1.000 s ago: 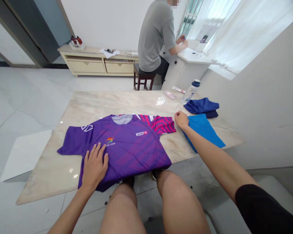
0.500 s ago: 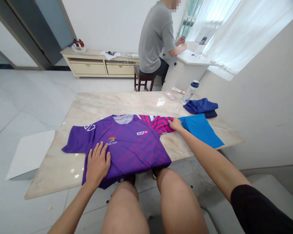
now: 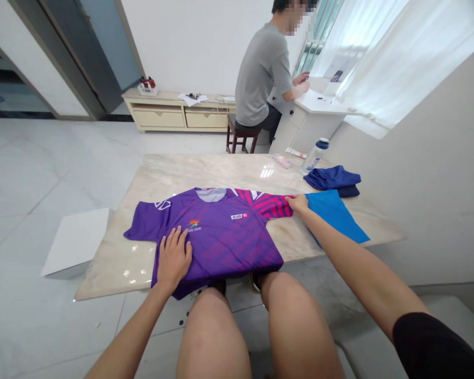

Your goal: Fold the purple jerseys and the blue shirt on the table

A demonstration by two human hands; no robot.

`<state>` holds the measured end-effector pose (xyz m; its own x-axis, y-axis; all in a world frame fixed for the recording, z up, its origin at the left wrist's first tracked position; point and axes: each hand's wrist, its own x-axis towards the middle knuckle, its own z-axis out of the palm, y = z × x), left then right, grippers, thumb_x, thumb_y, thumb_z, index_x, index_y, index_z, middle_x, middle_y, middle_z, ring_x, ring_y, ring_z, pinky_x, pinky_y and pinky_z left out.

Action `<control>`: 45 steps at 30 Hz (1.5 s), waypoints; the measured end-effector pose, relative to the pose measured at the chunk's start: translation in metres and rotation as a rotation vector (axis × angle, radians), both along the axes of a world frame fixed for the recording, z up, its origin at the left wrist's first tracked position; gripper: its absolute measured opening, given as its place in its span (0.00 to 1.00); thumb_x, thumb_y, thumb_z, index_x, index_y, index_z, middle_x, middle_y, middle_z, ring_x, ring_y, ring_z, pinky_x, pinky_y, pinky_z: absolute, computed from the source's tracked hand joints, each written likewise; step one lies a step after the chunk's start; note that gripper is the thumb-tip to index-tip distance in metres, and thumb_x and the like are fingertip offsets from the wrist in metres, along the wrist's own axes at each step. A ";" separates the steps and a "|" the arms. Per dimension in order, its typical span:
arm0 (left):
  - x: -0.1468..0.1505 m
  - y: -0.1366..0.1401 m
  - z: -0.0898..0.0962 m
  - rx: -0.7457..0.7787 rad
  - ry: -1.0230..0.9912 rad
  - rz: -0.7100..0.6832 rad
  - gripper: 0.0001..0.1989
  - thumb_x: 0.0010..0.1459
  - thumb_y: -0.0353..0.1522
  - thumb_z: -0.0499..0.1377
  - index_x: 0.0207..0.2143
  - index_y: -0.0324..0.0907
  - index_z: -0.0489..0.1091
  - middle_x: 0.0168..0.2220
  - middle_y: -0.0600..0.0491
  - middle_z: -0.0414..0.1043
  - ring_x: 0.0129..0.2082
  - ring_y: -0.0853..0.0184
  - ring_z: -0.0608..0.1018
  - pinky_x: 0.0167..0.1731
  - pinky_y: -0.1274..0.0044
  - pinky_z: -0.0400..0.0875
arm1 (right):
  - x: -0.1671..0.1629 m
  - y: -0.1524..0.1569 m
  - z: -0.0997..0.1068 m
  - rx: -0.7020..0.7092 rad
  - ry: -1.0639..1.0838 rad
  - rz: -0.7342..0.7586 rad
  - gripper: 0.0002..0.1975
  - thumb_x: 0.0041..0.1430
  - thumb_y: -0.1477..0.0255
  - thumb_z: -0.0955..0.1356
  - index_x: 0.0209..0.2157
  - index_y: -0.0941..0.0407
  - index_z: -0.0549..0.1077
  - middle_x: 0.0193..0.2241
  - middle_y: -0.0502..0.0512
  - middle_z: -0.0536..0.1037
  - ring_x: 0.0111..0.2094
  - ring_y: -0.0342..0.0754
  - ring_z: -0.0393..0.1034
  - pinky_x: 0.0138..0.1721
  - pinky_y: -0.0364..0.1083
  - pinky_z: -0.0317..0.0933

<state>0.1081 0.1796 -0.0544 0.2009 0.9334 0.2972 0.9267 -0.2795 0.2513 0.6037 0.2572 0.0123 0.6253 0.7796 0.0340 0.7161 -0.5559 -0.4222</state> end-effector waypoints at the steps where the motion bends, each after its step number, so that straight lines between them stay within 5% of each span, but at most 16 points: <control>1: 0.000 0.000 0.001 -0.005 -0.003 0.000 0.28 0.74 0.37 0.47 0.68 0.39 0.73 0.72 0.38 0.69 0.74 0.48 0.68 0.75 0.51 0.57 | -0.006 0.001 0.006 -0.011 -0.015 0.011 0.17 0.73 0.64 0.70 0.49 0.62 0.83 0.45 0.71 0.86 0.49 0.61 0.81 0.51 0.52 0.72; 5: 0.001 -0.001 0.002 -0.014 -0.004 -0.002 0.28 0.74 0.36 0.47 0.68 0.39 0.72 0.73 0.39 0.68 0.75 0.49 0.68 0.75 0.51 0.57 | -0.051 0.008 0.030 -0.059 -0.189 0.222 0.19 0.77 0.65 0.66 0.60 0.62 0.77 0.53 0.75 0.83 0.54 0.64 0.79 0.56 0.55 0.69; 8: 0.001 -0.001 0.002 -0.019 -0.005 0.001 0.28 0.74 0.36 0.47 0.68 0.38 0.72 0.73 0.38 0.68 0.75 0.48 0.68 0.75 0.51 0.57 | -0.099 0.017 0.044 -0.061 -0.239 0.370 0.18 0.78 0.69 0.64 0.59 0.64 0.77 0.51 0.76 0.83 0.54 0.64 0.80 0.55 0.53 0.69; 12: 0.000 -0.001 0.000 -0.021 -0.007 -0.006 0.27 0.74 0.36 0.47 0.67 0.38 0.72 0.73 0.38 0.67 0.75 0.48 0.67 0.75 0.50 0.56 | -0.155 0.030 0.056 -0.018 0.080 0.547 0.19 0.80 0.62 0.64 0.51 0.62 0.80 0.44 0.68 0.86 0.45 0.56 0.83 0.50 0.47 0.71; 16: 0.001 -0.002 0.000 -0.023 -0.014 -0.001 0.26 0.74 0.36 0.47 0.67 0.39 0.72 0.74 0.39 0.67 0.75 0.49 0.67 0.75 0.51 0.56 | -0.173 0.035 0.054 0.015 0.350 0.593 0.27 0.83 0.57 0.57 0.55 0.62 0.78 0.40 0.63 0.87 0.32 0.50 0.83 0.42 0.46 0.73; 19: 0.001 -0.003 0.001 -0.023 0.001 -0.002 0.27 0.75 0.36 0.47 0.68 0.38 0.72 0.74 0.39 0.66 0.75 0.49 0.67 0.75 0.51 0.56 | -0.165 0.031 0.034 0.120 0.126 0.675 0.25 0.82 0.63 0.56 0.61 0.62 0.76 0.51 0.67 0.86 0.50 0.54 0.83 0.58 0.49 0.70; 24: 0.001 -0.002 0.004 -0.026 0.034 0.005 0.26 0.75 0.34 0.48 0.68 0.39 0.71 0.74 0.40 0.67 0.75 0.50 0.68 0.75 0.52 0.57 | -0.166 0.003 -0.033 0.030 -0.211 0.970 0.31 0.81 0.62 0.54 0.74 0.62 0.66 0.76 0.69 0.62 0.78 0.61 0.55 0.77 0.63 0.49; 28: 0.004 -0.007 0.003 -0.046 0.020 0.022 0.24 0.74 0.33 0.50 0.68 0.42 0.72 0.74 0.42 0.67 0.75 0.52 0.67 0.76 0.53 0.57 | -0.181 -0.022 -0.076 0.000 -0.324 0.954 0.34 0.81 0.59 0.52 0.79 0.56 0.58 0.80 0.62 0.55 0.81 0.61 0.46 0.78 0.67 0.41; 35: -0.024 0.004 0.016 -0.038 -0.072 -0.065 0.16 0.73 0.30 0.54 0.58 0.45 0.76 0.63 0.45 0.78 0.65 0.57 0.77 0.69 0.60 0.69 | -0.178 -0.021 -0.098 0.085 -0.355 0.944 0.34 0.81 0.58 0.51 0.78 0.56 0.62 0.79 0.60 0.57 0.79 0.60 0.51 0.78 0.66 0.43; 41: -0.089 0.097 0.059 -0.170 -0.152 0.486 0.16 0.75 0.30 0.50 0.58 0.41 0.73 0.59 0.40 0.79 0.60 0.58 0.80 0.63 0.66 0.72 | -0.180 -0.022 -0.104 0.153 -0.358 0.917 0.32 0.80 0.60 0.52 0.77 0.53 0.63 0.77 0.60 0.62 0.78 0.60 0.53 0.77 0.66 0.47; 45: -0.117 0.135 0.055 -0.266 -0.138 0.685 0.14 0.71 0.38 0.58 0.51 0.40 0.76 0.54 0.33 0.81 0.56 0.46 0.82 0.54 0.60 0.75 | -0.183 -0.022 -0.100 0.162 -0.354 0.903 0.32 0.80 0.61 0.53 0.76 0.53 0.65 0.76 0.60 0.64 0.77 0.61 0.55 0.76 0.66 0.49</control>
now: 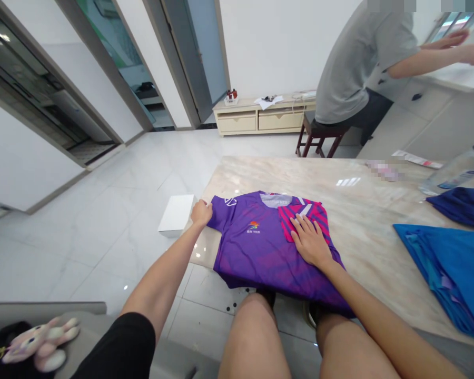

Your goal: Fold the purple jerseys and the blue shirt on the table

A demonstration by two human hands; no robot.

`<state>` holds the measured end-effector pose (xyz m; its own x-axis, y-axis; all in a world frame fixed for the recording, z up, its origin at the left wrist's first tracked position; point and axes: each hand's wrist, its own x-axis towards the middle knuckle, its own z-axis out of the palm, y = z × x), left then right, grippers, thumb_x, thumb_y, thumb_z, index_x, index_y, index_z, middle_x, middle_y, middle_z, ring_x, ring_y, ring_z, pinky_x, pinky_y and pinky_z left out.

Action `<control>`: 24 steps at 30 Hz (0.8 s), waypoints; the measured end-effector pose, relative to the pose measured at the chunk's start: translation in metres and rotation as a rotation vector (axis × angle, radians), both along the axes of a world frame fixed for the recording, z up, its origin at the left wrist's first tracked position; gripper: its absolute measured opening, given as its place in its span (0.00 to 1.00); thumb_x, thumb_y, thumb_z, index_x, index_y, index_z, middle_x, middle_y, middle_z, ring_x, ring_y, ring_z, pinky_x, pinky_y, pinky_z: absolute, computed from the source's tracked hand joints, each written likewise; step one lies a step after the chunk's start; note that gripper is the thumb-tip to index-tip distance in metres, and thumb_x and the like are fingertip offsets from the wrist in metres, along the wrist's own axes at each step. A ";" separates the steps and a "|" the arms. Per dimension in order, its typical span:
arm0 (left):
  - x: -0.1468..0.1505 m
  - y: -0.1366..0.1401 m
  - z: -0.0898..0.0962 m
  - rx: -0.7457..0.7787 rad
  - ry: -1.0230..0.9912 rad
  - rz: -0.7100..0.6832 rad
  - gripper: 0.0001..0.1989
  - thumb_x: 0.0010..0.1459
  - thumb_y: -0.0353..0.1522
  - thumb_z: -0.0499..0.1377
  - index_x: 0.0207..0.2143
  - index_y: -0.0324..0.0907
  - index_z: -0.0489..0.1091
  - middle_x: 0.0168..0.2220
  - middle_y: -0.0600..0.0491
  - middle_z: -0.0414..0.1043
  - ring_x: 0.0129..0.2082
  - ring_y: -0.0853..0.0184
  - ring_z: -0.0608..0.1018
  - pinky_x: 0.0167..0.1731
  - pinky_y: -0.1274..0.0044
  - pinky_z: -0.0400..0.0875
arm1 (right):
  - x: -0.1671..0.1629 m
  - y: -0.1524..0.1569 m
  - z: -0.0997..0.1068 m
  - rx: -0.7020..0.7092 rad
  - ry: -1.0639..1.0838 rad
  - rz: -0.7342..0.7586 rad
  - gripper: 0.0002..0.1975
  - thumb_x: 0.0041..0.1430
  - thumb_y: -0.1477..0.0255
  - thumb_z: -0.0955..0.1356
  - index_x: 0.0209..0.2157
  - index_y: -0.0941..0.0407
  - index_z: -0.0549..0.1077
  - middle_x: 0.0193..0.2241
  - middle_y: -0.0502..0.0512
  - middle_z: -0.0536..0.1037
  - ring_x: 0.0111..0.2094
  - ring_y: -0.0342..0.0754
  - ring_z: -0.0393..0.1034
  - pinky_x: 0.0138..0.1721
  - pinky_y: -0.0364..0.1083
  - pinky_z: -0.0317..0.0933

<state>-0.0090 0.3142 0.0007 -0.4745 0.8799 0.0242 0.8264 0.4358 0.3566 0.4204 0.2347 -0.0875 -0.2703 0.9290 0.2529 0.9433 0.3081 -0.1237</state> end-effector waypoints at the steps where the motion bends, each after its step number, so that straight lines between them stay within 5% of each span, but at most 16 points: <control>1: -0.003 0.001 -0.005 -0.024 -0.001 0.013 0.15 0.69 0.41 0.61 0.48 0.41 0.77 0.53 0.33 0.81 0.55 0.44 0.82 0.52 0.60 0.75 | -0.001 0.000 0.002 0.003 0.003 -0.005 0.31 0.80 0.61 0.53 0.76 0.53 0.66 0.76 0.60 0.64 0.77 0.61 0.56 0.76 0.65 0.49; 7: -0.012 -0.020 -0.021 -0.046 -0.013 -0.009 0.13 0.68 0.43 0.59 0.38 0.44 0.75 0.47 0.38 0.83 0.52 0.47 0.83 0.49 0.65 0.73 | -0.004 -0.003 0.009 -0.002 0.022 -0.011 0.32 0.81 0.59 0.52 0.74 0.56 0.69 0.76 0.62 0.65 0.76 0.62 0.58 0.75 0.65 0.50; 16: -0.029 -0.050 0.004 0.060 -0.095 0.007 0.06 0.63 0.37 0.59 0.34 0.46 0.69 0.33 0.51 0.79 0.37 0.59 0.81 0.38 0.73 0.71 | -0.004 -0.002 0.004 0.007 0.055 -0.015 0.32 0.80 0.59 0.53 0.74 0.55 0.68 0.75 0.62 0.66 0.76 0.62 0.57 0.76 0.66 0.49; 20: -0.011 -0.045 0.021 0.128 -0.087 -0.016 0.04 0.64 0.34 0.59 0.41 0.46 0.69 0.32 0.52 0.78 0.37 0.58 0.81 0.40 0.72 0.71 | -0.006 -0.002 0.011 -0.044 0.049 -0.024 0.32 0.80 0.59 0.53 0.75 0.55 0.67 0.76 0.61 0.64 0.77 0.61 0.56 0.76 0.65 0.48; 24: 0.036 -0.035 0.043 0.180 -0.022 -0.163 0.07 0.67 0.35 0.59 0.46 0.46 0.70 0.35 0.50 0.80 0.40 0.55 0.83 0.43 0.70 0.70 | -0.007 -0.003 0.017 -0.067 0.070 -0.029 0.32 0.80 0.59 0.53 0.75 0.55 0.67 0.77 0.60 0.63 0.77 0.62 0.55 0.77 0.65 0.46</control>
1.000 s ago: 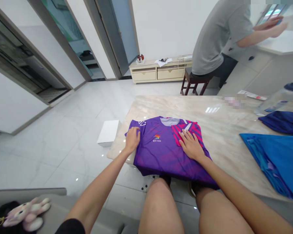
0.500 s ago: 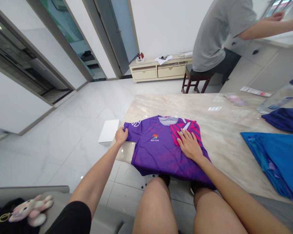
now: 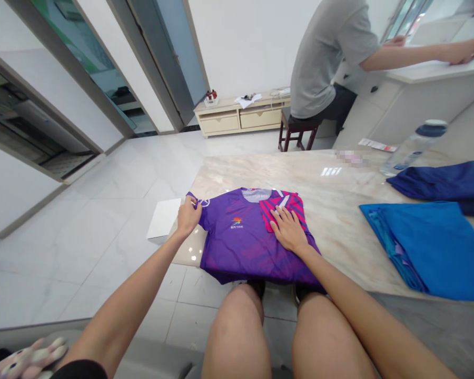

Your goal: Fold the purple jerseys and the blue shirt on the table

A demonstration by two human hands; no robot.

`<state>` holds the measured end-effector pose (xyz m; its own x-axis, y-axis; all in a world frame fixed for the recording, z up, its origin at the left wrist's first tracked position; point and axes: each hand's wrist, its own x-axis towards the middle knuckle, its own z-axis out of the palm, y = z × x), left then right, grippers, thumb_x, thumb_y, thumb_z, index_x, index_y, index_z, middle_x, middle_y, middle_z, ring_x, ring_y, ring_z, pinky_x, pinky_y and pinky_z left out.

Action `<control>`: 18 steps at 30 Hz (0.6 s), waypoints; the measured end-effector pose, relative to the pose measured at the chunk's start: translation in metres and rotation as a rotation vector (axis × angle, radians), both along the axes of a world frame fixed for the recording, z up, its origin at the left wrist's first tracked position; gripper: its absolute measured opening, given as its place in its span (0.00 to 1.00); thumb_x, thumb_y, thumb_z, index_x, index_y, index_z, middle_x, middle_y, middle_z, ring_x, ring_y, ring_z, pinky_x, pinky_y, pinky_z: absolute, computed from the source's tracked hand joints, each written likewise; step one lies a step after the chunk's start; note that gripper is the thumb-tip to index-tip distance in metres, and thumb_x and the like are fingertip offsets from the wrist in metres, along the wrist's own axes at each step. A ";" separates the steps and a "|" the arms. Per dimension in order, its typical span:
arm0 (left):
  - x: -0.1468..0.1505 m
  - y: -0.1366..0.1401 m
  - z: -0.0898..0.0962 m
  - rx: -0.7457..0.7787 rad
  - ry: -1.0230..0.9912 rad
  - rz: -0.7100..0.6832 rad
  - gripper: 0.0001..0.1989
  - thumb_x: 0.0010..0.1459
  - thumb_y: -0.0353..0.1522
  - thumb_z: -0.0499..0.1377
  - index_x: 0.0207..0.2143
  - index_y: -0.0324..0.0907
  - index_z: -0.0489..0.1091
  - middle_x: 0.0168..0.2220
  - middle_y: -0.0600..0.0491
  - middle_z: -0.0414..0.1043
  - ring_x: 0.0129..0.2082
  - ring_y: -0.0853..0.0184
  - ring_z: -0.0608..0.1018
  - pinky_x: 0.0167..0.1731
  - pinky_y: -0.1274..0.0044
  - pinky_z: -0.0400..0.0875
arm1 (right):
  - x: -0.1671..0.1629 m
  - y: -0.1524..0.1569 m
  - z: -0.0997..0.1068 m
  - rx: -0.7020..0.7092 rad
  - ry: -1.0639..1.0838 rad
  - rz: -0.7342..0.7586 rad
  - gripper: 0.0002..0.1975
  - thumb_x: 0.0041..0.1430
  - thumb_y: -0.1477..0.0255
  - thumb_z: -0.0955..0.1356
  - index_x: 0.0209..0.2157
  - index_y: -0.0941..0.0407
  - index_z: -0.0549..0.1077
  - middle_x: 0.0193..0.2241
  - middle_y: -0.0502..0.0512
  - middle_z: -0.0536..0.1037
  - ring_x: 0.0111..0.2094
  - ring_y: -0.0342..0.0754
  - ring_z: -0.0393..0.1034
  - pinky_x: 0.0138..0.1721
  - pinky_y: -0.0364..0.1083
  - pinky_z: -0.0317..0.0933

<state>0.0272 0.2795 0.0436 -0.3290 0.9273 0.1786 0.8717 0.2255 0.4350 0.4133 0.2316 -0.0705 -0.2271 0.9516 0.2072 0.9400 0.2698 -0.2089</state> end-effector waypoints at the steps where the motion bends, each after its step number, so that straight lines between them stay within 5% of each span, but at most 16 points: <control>1: 0.017 0.001 0.004 0.016 0.026 -0.069 0.07 0.68 0.35 0.59 0.48 0.46 0.70 0.37 0.49 0.80 0.41 0.54 0.84 0.44 0.70 0.71 | 0.000 0.000 0.001 -0.007 0.006 0.002 0.32 0.80 0.58 0.53 0.75 0.55 0.67 0.77 0.60 0.63 0.77 0.62 0.54 0.77 0.65 0.46; 5: 0.094 -0.008 0.008 0.009 -0.050 -0.412 0.16 0.71 0.39 0.60 0.57 0.44 0.67 0.44 0.47 0.82 0.45 0.54 0.85 0.48 0.69 0.74 | 0.001 0.000 0.002 -0.043 0.035 0.013 0.33 0.80 0.57 0.53 0.77 0.54 0.64 0.78 0.60 0.61 0.78 0.62 0.52 0.78 0.66 0.43; 9: 0.136 -0.027 -0.015 -0.113 -0.242 -0.586 0.27 0.74 0.44 0.57 0.68 0.42 0.60 0.52 0.44 0.81 0.43 0.58 0.85 0.50 0.67 0.78 | 0.002 0.000 0.004 -0.069 0.043 0.016 0.33 0.80 0.57 0.54 0.78 0.52 0.61 0.78 0.59 0.59 0.79 0.62 0.49 0.78 0.65 0.41; 12: 0.128 -0.039 -0.039 -0.046 -0.112 -0.646 0.25 0.76 0.41 0.52 0.69 0.40 0.63 0.63 0.38 0.75 0.59 0.54 0.81 0.63 0.63 0.73 | 0.001 -0.001 0.007 -0.091 0.030 0.012 0.33 0.80 0.57 0.54 0.78 0.53 0.62 0.79 0.60 0.58 0.80 0.61 0.48 0.79 0.64 0.39; 14: 0.112 -0.046 -0.053 -0.026 0.046 -0.704 0.27 0.76 0.39 0.50 0.72 0.40 0.63 0.71 0.39 0.69 0.73 0.53 0.70 0.74 0.59 0.61 | 0.000 -0.001 0.009 -0.107 0.016 0.011 0.33 0.80 0.57 0.53 0.78 0.55 0.61 0.79 0.60 0.57 0.80 0.61 0.46 0.79 0.64 0.38; 18: 0.082 -0.059 -0.078 -0.150 0.216 -0.629 0.32 0.77 0.41 0.48 0.78 0.42 0.58 0.80 0.43 0.55 0.81 0.52 0.55 0.79 0.55 0.44 | 0.000 0.000 0.010 -0.139 -0.004 0.017 0.34 0.80 0.58 0.53 0.79 0.56 0.60 0.80 0.60 0.54 0.81 0.60 0.44 0.79 0.64 0.37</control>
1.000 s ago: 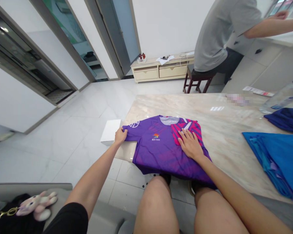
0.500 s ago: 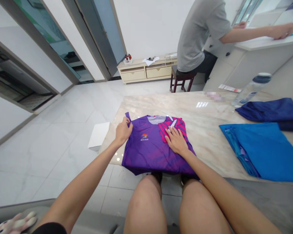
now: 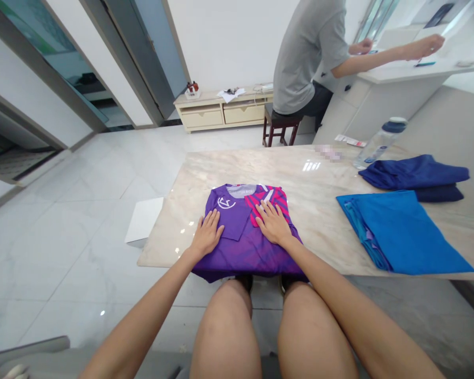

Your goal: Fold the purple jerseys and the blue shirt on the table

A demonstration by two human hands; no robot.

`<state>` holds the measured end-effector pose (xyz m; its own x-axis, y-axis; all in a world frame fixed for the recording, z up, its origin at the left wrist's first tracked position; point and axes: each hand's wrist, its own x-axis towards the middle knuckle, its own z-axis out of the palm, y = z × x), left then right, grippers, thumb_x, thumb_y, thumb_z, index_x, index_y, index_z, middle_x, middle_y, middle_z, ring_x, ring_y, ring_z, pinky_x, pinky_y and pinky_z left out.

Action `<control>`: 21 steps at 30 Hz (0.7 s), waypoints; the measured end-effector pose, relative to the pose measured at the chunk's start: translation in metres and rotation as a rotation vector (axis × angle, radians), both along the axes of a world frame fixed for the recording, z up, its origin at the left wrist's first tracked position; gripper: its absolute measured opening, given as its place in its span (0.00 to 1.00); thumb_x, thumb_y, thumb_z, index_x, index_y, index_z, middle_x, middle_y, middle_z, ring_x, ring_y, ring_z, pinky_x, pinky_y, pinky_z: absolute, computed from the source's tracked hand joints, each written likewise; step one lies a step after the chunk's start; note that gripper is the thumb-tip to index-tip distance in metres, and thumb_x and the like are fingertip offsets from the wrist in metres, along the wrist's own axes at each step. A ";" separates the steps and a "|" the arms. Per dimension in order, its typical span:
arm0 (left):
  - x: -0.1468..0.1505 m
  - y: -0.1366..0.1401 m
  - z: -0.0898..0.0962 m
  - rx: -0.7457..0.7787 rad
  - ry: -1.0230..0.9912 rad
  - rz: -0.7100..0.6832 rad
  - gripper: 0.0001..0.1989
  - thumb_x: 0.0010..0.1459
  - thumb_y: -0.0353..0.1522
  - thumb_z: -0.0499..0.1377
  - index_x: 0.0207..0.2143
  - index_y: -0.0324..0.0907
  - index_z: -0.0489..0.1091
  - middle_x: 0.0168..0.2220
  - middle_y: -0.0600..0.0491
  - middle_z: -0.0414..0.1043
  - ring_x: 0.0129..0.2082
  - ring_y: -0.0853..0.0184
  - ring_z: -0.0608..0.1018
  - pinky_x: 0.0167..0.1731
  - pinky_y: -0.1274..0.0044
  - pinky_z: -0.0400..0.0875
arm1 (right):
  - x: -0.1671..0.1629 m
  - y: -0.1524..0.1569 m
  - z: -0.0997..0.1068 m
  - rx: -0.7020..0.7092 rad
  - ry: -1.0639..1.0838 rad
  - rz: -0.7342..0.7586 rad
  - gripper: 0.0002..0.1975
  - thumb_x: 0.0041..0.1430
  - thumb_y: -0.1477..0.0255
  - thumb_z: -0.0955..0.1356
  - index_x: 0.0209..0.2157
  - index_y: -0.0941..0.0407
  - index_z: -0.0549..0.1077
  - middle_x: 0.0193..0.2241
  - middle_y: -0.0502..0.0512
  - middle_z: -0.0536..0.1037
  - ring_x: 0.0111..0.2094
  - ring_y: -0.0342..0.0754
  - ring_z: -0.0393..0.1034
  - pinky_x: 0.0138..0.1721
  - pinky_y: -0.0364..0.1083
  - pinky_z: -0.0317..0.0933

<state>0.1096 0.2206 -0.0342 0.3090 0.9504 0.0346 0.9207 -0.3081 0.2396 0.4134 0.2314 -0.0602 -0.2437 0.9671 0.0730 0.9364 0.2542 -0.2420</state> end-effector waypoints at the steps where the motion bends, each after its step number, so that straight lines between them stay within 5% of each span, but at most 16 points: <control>1: -0.004 -0.002 -0.005 -0.011 0.020 0.055 0.33 0.77 0.42 0.47 0.79 0.41 0.56 0.81 0.43 0.52 0.81 0.52 0.54 0.79 0.54 0.44 | 0.000 0.000 -0.001 -0.004 0.000 0.002 0.34 0.80 0.58 0.53 0.79 0.56 0.60 0.80 0.60 0.54 0.81 0.60 0.44 0.79 0.64 0.37; 10: 0.008 -0.034 -0.014 -0.021 0.067 0.224 0.36 0.76 0.44 0.45 0.81 0.40 0.52 0.82 0.42 0.46 0.82 0.45 0.49 0.79 0.50 0.42 | 0.011 -0.027 -0.001 -0.028 -0.054 0.031 0.34 0.80 0.58 0.53 0.80 0.55 0.56 0.81 0.60 0.50 0.82 0.59 0.40 0.80 0.64 0.38; 16: 0.012 -0.079 -0.014 -0.038 0.109 0.233 0.37 0.75 0.45 0.45 0.81 0.40 0.51 0.82 0.41 0.46 0.81 0.41 0.49 0.77 0.45 0.44 | 0.019 -0.078 0.000 -0.076 -0.062 0.060 0.34 0.80 0.60 0.55 0.80 0.56 0.57 0.81 0.62 0.50 0.81 0.61 0.42 0.79 0.66 0.42; 21: -0.001 -0.079 -0.002 -0.123 0.148 0.204 0.37 0.75 0.46 0.44 0.81 0.42 0.52 0.82 0.43 0.45 0.81 0.42 0.50 0.77 0.44 0.43 | 0.023 -0.092 0.001 -0.149 -0.079 0.109 0.33 0.79 0.61 0.56 0.79 0.54 0.58 0.80 0.61 0.53 0.81 0.62 0.44 0.78 0.67 0.43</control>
<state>0.1083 0.1418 -0.0360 0.1043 0.9877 -0.1162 0.9884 -0.0900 0.1223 0.4360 0.1396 -0.0595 -0.3466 0.9334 -0.0927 0.9230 0.3218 -0.2112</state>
